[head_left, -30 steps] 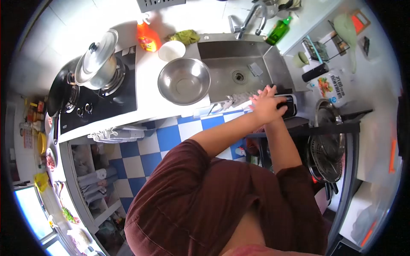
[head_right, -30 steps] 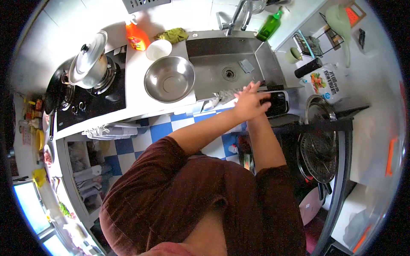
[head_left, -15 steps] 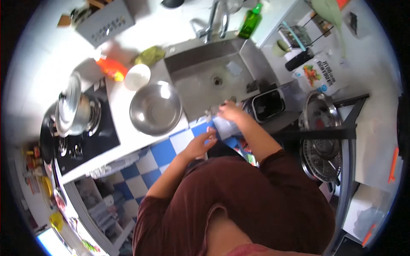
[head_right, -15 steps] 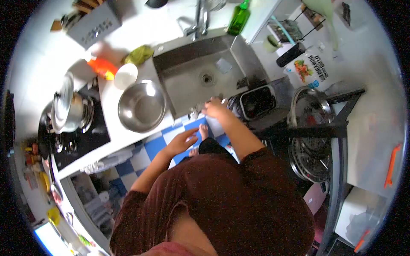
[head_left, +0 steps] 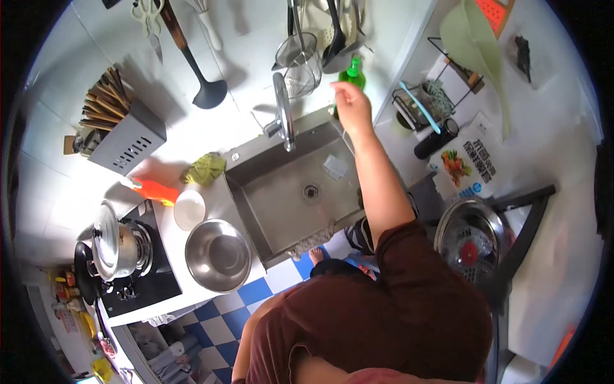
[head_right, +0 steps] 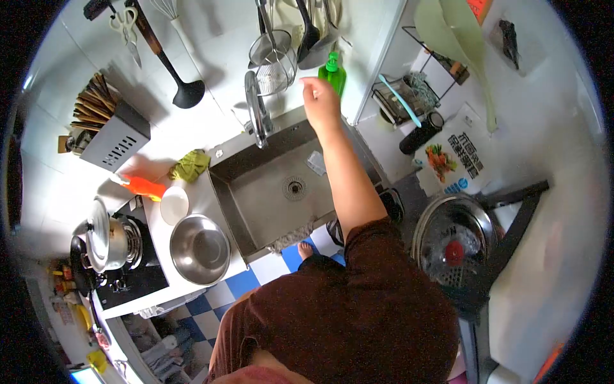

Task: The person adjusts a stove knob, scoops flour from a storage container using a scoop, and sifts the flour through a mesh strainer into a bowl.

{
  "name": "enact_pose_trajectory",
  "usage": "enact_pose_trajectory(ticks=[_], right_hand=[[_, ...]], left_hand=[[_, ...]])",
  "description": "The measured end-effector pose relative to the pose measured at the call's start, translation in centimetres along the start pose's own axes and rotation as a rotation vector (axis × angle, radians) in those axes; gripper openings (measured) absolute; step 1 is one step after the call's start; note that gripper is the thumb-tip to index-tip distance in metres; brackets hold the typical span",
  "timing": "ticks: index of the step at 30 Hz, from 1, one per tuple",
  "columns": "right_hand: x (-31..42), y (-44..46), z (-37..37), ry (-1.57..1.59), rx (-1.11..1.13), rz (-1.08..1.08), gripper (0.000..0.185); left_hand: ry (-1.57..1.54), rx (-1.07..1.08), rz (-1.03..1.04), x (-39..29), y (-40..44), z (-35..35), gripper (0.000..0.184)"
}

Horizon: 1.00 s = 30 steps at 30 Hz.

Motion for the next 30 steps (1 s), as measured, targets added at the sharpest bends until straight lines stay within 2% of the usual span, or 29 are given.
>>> enact_pose_trajectory(ticks=[1, 3, 4, 6, 7, 12, 14, 17, 24, 28, 30], right_hand=[[0.4, 1.6, -0.1, 0.063, 0.013, 0.015, 0.014], [1.6, 4.0, 0.1, 0.134, 0.078, 0.082, 0.017], [2.8, 5.2, 0.2, 0.135, 0.046, 0.015, 0.019], [5.7, 7.0, 0.6, 0.136, -0.025, -0.121, 0.021], [7.2, 7.7, 0.6, 0.040, -0.034, -0.155, 0.023], [10.6, 11.1, 3.9, -0.361, -0.091, -0.249, 0.029], [10.5, 12.0, 5.4, -0.439, -0.085, -0.271, 0.029], [10.6, 12.2, 5.9, -0.469, -0.046, -0.236, 0.026], [12.0, 11.0, 4.3, -0.276, -0.010, -0.310, 0.023], [11.7, 10.6, 4.3, -0.151, 0.072, -0.262, 0.026], [11.3, 10.8, 4.5, -0.151, 0.094, -0.239, 0.026]], left_hand=[[-0.001, 0.008, -0.019, -1.1, -0.3, 0.7, 0.065], [-0.401, -0.098, 0.056, -0.7, -2.0, -0.4, 0.067], [-0.597, -0.147, 0.103, -0.7, -2.6, -1.3, 0.068], [-0.371, -0.227, 0.203, -4.3, -3.0, -2.6, 0.069], [-0.258, -0.267, 0.247, -6.5, -3.4, -3.0, 0.070], [0.235, -0.274, 0.443, -21.0, -2.9, -4.0, 0.044], [0.285, -0.335, 0.494, -25.7, -2.2, -4.5, 0.041], [0.414, -0.317, 0.610, -32.4, -0.7, -3.7, 0.035], [0.386, -0.235, 0.684, -38.9, 2.2, -3.1, 0.030], [0.516, -0.295, 0.696, -41.8, 3.9, -3.3, 0.026], [0.569, -0.350, 0.791, -44.5, 4.6, -3.2, 0.025]])
Point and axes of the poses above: each hand's wrist, its own y-axis towards the middle knuckle, its own z-axis out of the palm, x = y × z, the point moved 9 cm from there along y, towards the middle knuckle, and after that the axes turned 6 degrees about -y, right-handed, at the moved point
